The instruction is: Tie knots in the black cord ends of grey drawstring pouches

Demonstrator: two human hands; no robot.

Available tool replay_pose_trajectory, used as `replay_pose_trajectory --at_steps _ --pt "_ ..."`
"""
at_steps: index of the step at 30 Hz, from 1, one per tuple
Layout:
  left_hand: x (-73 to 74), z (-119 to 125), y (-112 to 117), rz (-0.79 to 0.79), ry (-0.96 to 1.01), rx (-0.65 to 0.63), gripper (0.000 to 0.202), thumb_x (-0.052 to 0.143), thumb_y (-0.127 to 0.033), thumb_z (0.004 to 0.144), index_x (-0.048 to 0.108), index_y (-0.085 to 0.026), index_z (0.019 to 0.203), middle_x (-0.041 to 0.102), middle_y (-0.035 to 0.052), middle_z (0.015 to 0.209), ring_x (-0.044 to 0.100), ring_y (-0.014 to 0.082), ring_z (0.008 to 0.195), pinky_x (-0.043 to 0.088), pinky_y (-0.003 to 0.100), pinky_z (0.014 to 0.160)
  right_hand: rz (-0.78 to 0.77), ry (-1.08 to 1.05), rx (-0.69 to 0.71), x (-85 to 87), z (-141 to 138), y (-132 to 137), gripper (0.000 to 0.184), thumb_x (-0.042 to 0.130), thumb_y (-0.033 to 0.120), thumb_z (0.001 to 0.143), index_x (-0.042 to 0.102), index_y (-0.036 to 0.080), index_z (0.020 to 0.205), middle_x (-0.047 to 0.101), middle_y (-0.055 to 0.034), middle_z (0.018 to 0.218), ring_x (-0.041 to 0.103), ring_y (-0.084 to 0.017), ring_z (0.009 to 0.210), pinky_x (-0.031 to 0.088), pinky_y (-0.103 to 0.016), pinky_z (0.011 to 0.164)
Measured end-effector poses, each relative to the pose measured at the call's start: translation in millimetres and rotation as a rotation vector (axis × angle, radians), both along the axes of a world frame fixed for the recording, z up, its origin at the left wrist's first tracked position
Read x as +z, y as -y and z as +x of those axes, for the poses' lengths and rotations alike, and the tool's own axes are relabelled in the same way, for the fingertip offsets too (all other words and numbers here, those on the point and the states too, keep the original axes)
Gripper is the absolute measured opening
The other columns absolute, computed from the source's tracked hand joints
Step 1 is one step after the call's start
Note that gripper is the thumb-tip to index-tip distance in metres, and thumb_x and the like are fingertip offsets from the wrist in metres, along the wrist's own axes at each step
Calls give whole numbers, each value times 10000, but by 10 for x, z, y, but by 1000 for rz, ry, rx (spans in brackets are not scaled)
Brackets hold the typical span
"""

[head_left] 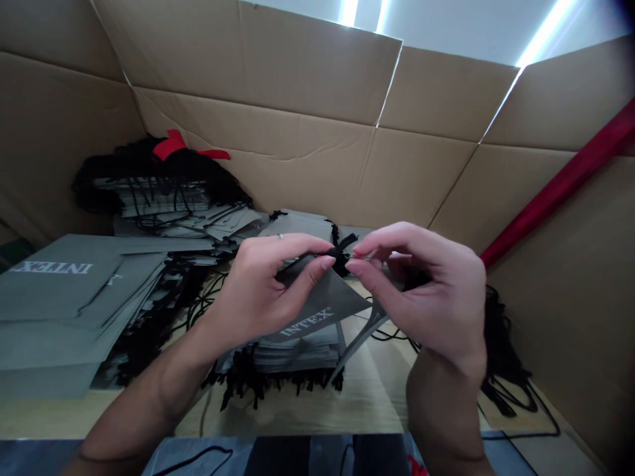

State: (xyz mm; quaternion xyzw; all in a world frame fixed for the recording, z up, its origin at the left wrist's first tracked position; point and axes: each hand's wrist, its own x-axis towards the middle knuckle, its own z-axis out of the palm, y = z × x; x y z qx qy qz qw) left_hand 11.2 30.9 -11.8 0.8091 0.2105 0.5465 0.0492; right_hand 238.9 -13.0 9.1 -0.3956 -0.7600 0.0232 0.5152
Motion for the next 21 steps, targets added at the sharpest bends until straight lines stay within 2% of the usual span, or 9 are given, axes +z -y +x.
replay_pose_trajectory --at_steps 2,8,13,16,18,21 --pt "-19 6 17 21 -3 5 77 777 -245 1096 846 -228 1126 911 7 1048 841 150 859 633 245 774 54 69 -18 -12 -36 10 9 823 276 1044 815 280 1043 803 -10 910 698 -162 736 575 -338 641" --pt "-33 30 67 49 -19 55 108 738 -246 1114 845 -229 1113 900 19 985 828 165 809 628 268 725 123 129 -73 -41 -82 20 56 756 266 1068 797 306 1069 792 -3 878 673 -167 684 582 -369 645" --pt "-7 38 65 1 -25 -32 130 720 -232 1117 840 -238 1067 861 6 907 770 154 744 618 287 707 77 75 -51 -51 -80 30 89 764 228 1021 789 312 1035 776 18 846 667 -155 658 551 -352 581" --pt "-6 -2 61 -14 13 -3 90 756 -251 1102 833 -269 1144 883 8 1037 821 179 888 665 325 851 54 55 -27 -54 -85 17 110 768 199 995 784 302 1027 778 25 856 676 -145 666 550 -341 577" --pt "0 -53 59 -11 23 -5 154 794 -222 1074 825 -300 1202 891 -7 1121 844 180 970 677 326 918 29 45 6 -50 -83 10 113 775 188 981 786 293 1021 779 27 860 676 -140 667 547 -334 573" --pt "29 -147 48 31 -62 -93 225 799 -149 1045 828 -328 1178 890 -29 1081 854 169 941 685 302 840 -44 39 69 -34 -68 7 115 789 181 958 789 287 1003 770 30 838 672 -140 659 529 -327 548"
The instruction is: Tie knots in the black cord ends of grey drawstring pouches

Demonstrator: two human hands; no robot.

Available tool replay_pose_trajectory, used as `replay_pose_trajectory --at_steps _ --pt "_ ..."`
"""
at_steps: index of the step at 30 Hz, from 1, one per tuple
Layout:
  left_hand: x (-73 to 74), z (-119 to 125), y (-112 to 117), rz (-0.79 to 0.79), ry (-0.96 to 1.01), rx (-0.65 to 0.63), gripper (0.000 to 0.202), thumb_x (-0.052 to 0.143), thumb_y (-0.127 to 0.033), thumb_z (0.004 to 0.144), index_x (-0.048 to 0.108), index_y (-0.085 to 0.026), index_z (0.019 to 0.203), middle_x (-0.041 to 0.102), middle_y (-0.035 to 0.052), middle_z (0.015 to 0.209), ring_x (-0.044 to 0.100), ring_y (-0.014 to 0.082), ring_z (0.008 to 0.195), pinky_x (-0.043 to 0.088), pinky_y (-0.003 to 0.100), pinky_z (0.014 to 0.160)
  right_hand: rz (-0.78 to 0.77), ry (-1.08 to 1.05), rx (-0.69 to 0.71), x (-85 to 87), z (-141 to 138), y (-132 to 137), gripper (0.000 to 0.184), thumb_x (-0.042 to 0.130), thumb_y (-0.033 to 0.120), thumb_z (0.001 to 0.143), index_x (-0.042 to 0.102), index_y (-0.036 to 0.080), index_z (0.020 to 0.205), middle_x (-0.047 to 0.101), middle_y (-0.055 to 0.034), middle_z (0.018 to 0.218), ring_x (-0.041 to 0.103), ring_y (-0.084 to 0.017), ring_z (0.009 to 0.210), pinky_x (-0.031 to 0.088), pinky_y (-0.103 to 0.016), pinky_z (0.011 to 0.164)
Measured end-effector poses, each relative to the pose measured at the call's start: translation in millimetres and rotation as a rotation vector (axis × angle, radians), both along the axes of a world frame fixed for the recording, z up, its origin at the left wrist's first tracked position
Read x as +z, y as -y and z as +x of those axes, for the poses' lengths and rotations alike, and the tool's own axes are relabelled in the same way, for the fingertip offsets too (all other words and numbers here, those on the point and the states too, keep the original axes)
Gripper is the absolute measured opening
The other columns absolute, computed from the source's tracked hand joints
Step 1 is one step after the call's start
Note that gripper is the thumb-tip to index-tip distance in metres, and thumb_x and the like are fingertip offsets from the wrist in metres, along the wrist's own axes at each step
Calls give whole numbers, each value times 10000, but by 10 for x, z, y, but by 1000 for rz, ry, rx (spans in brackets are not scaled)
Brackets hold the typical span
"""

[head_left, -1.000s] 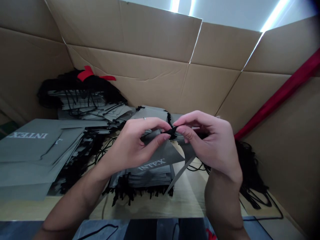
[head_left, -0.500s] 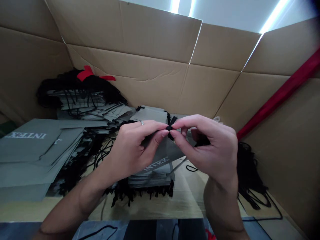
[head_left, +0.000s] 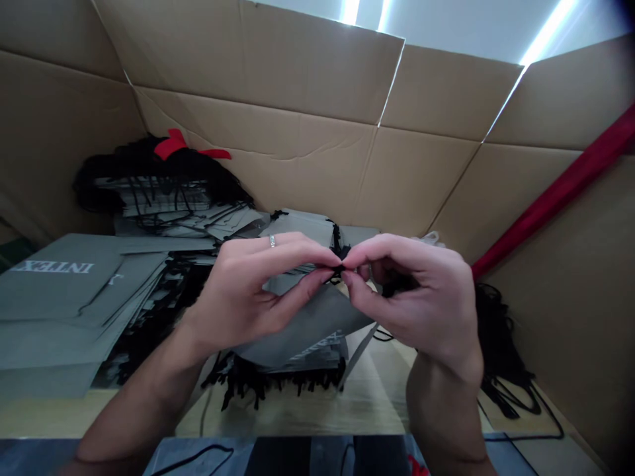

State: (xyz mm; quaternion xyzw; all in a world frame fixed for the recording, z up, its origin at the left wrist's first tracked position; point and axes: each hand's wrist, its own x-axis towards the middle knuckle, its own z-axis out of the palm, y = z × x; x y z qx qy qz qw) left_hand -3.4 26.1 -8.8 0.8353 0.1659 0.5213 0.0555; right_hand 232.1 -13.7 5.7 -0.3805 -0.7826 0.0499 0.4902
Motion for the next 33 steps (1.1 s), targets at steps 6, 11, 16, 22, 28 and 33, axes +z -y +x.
replay_pose_trajectory --at_steps 6,11,16,22,28,33 --pt "41 -132 -13 196 -143 -3 229 834 -132 1009 796 -308 1151 894 -39 1044 867 152 863 692 249 811 -94 54 68 37 2 -20 124 798 141 913 792 264 930 723 55 751 602 -103 609 495 -277 546" --pt "-21 -157 43 316 -243 117 130 814 -182 1048 739 -262 1118 878 -6 977 845 161 778 628 252 699 -9 121 130 40 -25 -51 143 778 56 872 781 196 898 733 64 771 595 -58 647 500 -202 606" --pt "-43 -135 58 347 -173 134 109 792 -172 1032 738 -254 1081 845 -49 877 781 113 685 569 223 637 50 50 190 -8 -45 -100 167 783 15 829 786 169 893 717 74 760 585 -25 648 482 -143 607" --pt "22 -87 -20 159 -44 -6 189 824 -100 888 767 -251 987 821 -58 781 709 87 573 585 201 600 -129 -143 291 -61 -98 -182 176 802 19 785 792 170 875 672 68 707 557 -36 603 450 -135 535" --pt "36 -45 -139 -15 12 -263 197 834 -64 813 768 -226 902 805 -48 730 729 85 575 594 146 595 -406 -285 432 -60 -129 -199 172 819 11 755 784 153 844 659 61 647 522 -35 530 417 -122 470" --pt "37 -68 -209 -176 14 -420 185 860 -76 816 794 -213 921 830 -21 761 740 99 584 590 146 564 -546 -305 553 -43 -129 -261 140 828 37 758 780 148 828 680 51 616 536 -44 489 416 -131 447"
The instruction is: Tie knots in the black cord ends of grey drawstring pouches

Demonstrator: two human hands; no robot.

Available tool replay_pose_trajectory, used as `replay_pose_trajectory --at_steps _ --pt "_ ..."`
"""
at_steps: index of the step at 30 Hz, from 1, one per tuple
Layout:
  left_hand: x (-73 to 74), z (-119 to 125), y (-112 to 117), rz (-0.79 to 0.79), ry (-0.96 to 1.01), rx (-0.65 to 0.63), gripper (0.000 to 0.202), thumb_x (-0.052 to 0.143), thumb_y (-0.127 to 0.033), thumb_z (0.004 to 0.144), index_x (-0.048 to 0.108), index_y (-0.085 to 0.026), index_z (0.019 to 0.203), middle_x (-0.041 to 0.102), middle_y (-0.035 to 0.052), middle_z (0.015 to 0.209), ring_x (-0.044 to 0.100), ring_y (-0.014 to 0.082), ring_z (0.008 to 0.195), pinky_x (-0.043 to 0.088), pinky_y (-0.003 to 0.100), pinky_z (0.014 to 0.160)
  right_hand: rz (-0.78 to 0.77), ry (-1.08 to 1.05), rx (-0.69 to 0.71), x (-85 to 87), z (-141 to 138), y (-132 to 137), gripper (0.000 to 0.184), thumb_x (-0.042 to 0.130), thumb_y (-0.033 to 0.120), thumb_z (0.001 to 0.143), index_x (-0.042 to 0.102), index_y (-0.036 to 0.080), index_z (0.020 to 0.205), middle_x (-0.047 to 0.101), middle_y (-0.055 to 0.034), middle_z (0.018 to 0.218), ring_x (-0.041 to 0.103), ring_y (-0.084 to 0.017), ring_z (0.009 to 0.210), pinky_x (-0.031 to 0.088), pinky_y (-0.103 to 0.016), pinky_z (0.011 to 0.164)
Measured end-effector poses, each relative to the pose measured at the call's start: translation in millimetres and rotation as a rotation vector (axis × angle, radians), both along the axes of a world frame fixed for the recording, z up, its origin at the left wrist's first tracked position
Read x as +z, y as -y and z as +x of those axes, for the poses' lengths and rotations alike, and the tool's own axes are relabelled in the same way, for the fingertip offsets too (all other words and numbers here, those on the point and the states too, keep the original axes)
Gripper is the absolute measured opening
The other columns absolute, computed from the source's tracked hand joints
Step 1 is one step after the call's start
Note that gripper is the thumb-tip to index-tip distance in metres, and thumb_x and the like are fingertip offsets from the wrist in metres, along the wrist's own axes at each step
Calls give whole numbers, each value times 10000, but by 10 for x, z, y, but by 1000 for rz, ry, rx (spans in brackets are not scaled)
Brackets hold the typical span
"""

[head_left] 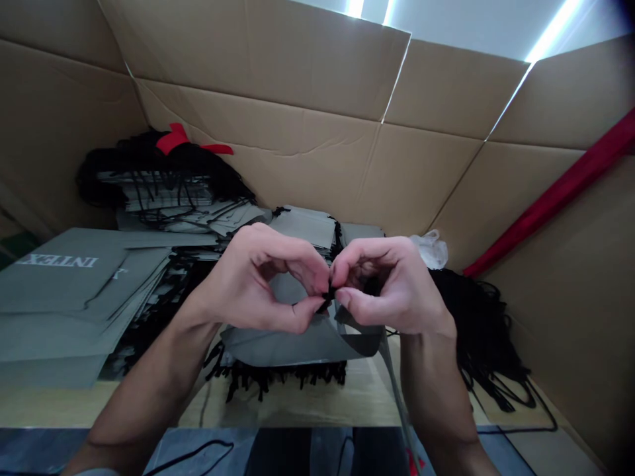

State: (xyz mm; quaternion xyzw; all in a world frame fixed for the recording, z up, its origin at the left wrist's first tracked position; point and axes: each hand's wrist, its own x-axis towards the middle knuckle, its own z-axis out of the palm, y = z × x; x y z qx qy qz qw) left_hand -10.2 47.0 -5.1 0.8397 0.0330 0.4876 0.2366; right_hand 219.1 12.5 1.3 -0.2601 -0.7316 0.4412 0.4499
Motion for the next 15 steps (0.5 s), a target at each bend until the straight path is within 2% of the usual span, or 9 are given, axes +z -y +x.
replay_pose_trajectory --at_steps 1,3,6,8,11,15 --pt "5 -13 6 17 -10 25 171 859 -86 832 789 -216 917 827 -25 761 736 97 588 586 153 570 -3 1 -6 4 1 -4 132 831 46 766 778 149 829 675 53 614 534 -45 488 414 -133 445" --pt "17 -48 48 121 -52 158 154 846 -103 869 774 -230 920 812 -42 755 716 90 588 575 173 592 36 20 -91 8 2 10 127 832 54 776 776 150 838 664 57 623 534 -43 504 411 -135 452" --pt "13 -106 161 352 -144 410 143 817 -126 957 755 -244 1010 821 -47 823 720 93 627 560 209 635 188 96 -264 -4 0 72 132 830 57 795 790 161 866 662 63 663 558 -44 563 423 -136 490" --pt "-9 -126 235 487 -185 517 125 781 -146 1028 731 -247 1082 836 -33 893 761 116 693 554 237 655 302 163 -343 -21 -8 120 128 824 68 816 800 175 883 676 66 692 581 -47 598 441 -146 519" --pt "-51 -110 299 605 -199 592 76 716 -162 1090 695 -234 1084 825 -10 915 789 150 750 567 269 678 480 237 -445 -44 -25 181 133 802 75 842 800 190 909 706 67 733 624 -55 642 476 -169 562" --pt "-94 -45 307 601 -187 612 139 655 -162 1112 693 -242 1006 786 -28 845 747 133 698 570 252 652 722 288 -522 -49 -33 237 144 774 63 885 773 194 944 763 44 832 679 -74 723 575 -205 700"
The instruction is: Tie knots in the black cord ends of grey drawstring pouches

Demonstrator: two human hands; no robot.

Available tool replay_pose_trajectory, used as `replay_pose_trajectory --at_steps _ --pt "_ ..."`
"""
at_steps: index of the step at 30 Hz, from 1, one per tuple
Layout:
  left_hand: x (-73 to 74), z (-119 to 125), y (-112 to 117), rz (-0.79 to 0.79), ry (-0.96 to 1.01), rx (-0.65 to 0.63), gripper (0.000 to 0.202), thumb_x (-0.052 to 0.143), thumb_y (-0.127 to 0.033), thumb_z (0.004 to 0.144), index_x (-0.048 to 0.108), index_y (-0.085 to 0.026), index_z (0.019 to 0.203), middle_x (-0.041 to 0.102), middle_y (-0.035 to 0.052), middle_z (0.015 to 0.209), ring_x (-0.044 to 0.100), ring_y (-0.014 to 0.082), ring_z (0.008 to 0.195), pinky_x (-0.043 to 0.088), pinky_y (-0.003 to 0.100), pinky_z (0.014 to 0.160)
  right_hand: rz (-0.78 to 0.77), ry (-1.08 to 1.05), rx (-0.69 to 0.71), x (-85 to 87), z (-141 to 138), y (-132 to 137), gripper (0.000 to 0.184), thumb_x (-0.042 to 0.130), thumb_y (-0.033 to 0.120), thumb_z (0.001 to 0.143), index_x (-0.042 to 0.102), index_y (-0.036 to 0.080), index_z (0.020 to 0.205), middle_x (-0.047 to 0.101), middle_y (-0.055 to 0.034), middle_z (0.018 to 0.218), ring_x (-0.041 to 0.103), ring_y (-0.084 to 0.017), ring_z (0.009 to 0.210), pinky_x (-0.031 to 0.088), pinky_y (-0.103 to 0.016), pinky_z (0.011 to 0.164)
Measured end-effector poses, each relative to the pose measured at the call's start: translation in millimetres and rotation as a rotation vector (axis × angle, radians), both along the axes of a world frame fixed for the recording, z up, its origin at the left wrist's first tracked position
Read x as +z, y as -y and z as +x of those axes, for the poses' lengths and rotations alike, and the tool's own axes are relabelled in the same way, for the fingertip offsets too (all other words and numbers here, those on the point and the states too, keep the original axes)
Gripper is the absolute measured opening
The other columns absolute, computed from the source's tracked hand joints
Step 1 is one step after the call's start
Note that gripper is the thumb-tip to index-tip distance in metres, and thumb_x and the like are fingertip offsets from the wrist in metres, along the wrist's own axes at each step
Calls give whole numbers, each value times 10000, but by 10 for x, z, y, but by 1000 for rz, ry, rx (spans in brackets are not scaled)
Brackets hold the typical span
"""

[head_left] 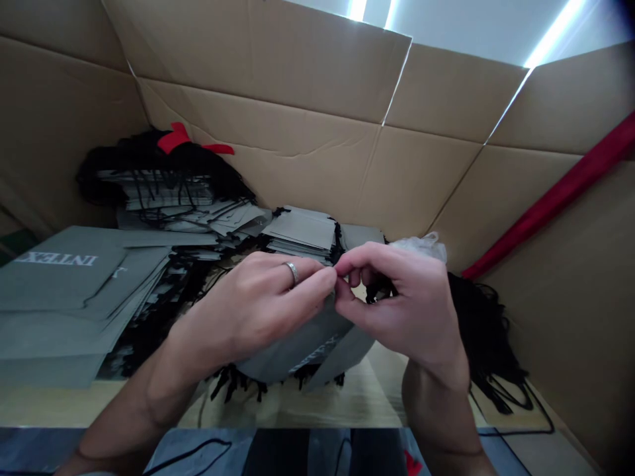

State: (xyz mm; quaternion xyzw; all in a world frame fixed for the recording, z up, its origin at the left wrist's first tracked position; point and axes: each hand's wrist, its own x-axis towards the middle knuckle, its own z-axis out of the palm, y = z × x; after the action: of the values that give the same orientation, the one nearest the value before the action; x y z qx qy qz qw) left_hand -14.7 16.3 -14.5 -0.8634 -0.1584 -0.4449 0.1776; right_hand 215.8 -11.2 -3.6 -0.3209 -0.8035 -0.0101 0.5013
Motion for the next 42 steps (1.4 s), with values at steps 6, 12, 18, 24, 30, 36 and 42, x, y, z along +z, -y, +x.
replay_pose_trajectory --at_steps 6,12,18,24,30,36,42 --pt "-24 16 53 20 128 27 119 757 -197 1049 727 -300 1102 786 -70 791 713 121 630 561 260 603 60 -79 180 -14 20 -78 243 750 -3 868 737 220 965 748 25 876 651 -95 740 561 -240 668" --pt "72 42 37 -193 242 -151 181 796 -117 918 746 -276 990 811 -95 778 716 72 600 582 196 621 25 -184 329 -43 17 -181 274 765 -6 778 763 217 938 745 21 833 622 -92 671 509 -237 587" --pt "84 85 -189 -525 322 -576 218 821 -43 813 775 -214 939 818 -23 786 741 101 604 609 158 578 -136 -246 360 -32 12 -161 242 781 53 810 761 272 911 758 16 813 628 -132 655 528 -299 581" --pt "34 71 -59 -257 281 -240 200 825 -124 924 773 -279 1038 854 -56 885 797 112 714 629 230 658 21 -130 223 -3 70 -98 330 778 28 850 774 295 1045 812 -3 965 698 -161 778 605 -335 686" --pt "1 89 52 -227 264 -171 190 798 -154 973 750 -292 1094 858 -42 966 809 131 803 637 251 722 58 -73 162 7 86 -5 345 775 15 877 728 298 1068 779 5 956 690 -164 807 613 -347 721" --pt "110 140 -33 -688 224 -353 153 805 -241 1049 755 -201 1188 829 6 991 765 121 834 630 202 761 183 -142 28 -9 47 -9 378 796 31 880 737 325 1111 803 -30 991 735 -231 841 638 -413 740" --pt "111 108 -43 -436 146 -196 144 647 -132 1116 777 -184 1147 821 -16 919 696 93 722 518 201 677 79 -74 155 81 176 -38 364 916 209 901 766 306 1218 761 -76 1194 726 -273 1082 658 -426 888"
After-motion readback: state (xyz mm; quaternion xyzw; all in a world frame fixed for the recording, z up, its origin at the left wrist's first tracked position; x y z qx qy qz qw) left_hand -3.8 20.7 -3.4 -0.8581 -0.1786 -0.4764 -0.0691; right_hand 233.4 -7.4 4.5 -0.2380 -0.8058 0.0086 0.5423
